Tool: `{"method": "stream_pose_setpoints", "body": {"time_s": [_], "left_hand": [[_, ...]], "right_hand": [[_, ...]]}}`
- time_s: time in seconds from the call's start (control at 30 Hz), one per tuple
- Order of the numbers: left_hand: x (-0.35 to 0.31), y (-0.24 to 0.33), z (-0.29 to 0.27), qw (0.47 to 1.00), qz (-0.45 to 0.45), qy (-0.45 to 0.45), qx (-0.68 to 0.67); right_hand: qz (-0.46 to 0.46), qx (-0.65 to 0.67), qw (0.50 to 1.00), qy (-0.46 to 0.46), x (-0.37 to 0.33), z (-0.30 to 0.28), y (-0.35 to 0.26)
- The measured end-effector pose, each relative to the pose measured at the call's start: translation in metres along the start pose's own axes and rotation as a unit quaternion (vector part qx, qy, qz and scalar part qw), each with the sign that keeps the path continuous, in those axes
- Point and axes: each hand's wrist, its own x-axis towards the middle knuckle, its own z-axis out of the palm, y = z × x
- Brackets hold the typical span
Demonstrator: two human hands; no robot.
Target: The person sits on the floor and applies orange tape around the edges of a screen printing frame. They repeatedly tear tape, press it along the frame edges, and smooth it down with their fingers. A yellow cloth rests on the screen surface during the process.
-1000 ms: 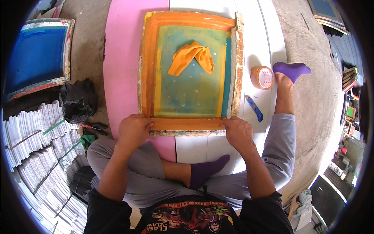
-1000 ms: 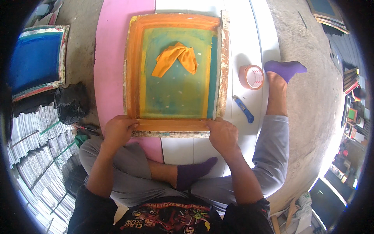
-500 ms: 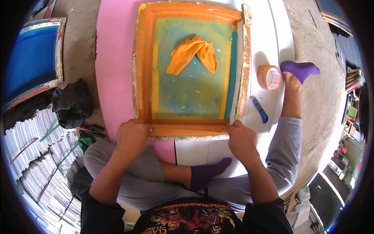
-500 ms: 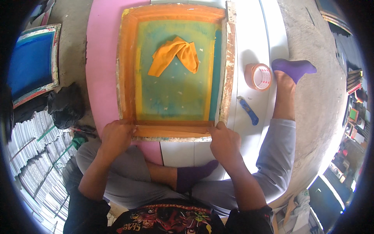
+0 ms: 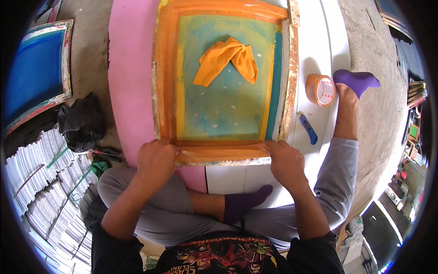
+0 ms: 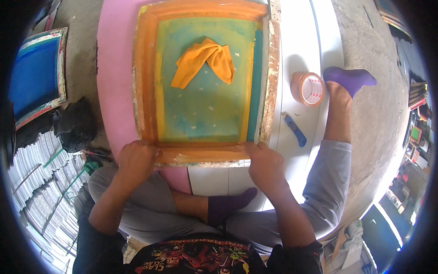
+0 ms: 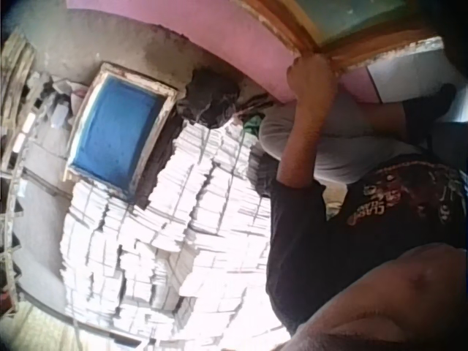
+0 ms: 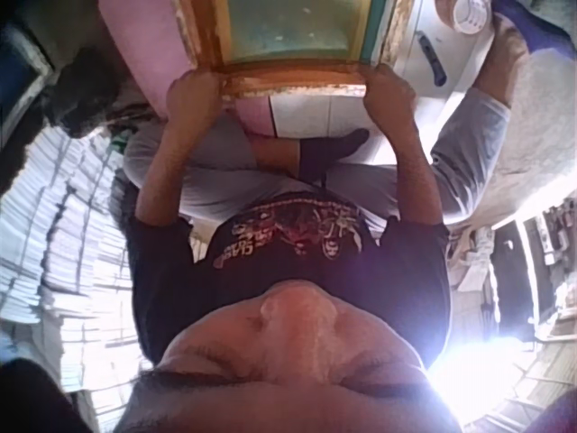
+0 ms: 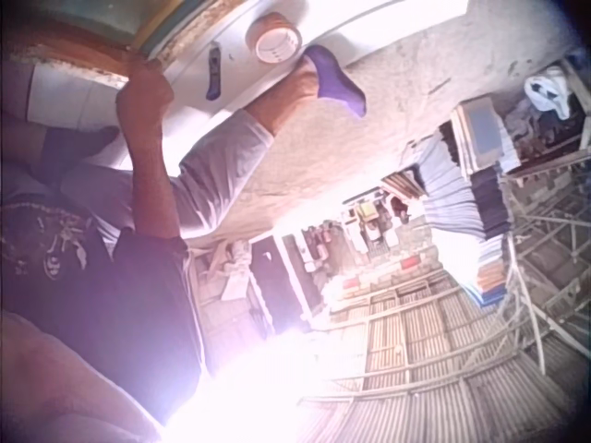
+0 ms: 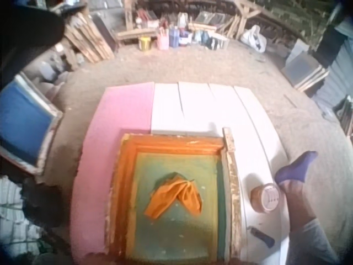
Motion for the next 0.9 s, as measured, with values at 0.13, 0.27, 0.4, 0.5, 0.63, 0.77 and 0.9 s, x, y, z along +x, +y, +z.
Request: {"method": "stream_pose_setpoints", "body": {"time_s": [0.13, 0.27, 0.4, 0.5, 0.63, 0.77, 0.9], "left_hand": [[-0.002, -0.001, 0.0, 0.999, -0.014, 0.012, -0.034], [-0.006, -0.003, 0.004, 0.995, -0.015, 0.055, -0.085], [-0.009, -0.004, 0.01, 0.993, -0.004, 0.088, -0.082], [-0.011, -0.004, 0.014, 0.994, 0.0, 0.094, -0.061], [-0.012, -0.004, 0.012, 0.998, 0.006, 0.062, -0.029], [-0.009, -0.004, 0.009, 1.0, 0.014, 0.008, 0.003], [-0.005, -0.001, 0.007, 1.0, 0.016, -0.011, 0.024]], "right_hand": [[-0.012, 0.056, 0.998, 0.018, -0.001, -0.002, 0.008], [-0.039, 0.052, 0.998, 0.023, -0.007, 0.005, 0.017], [-0.02, 0.008, 1.0, 0.001, -0.01, 0.002, 0.009], [-0.011, -0.024, 1.0, -0.005, -0.012, 0.003, 0.005], [-0.008, -0.059, 0.998, -0.03, -0.01, 0.003, 0.003], [-0.001, -0.085, 0.994, -0.069, -0.004, -0.004, -0.004], [0.008, -0.118, 0.988, -0.101, 0.0, -0.005, -0.009]]}}
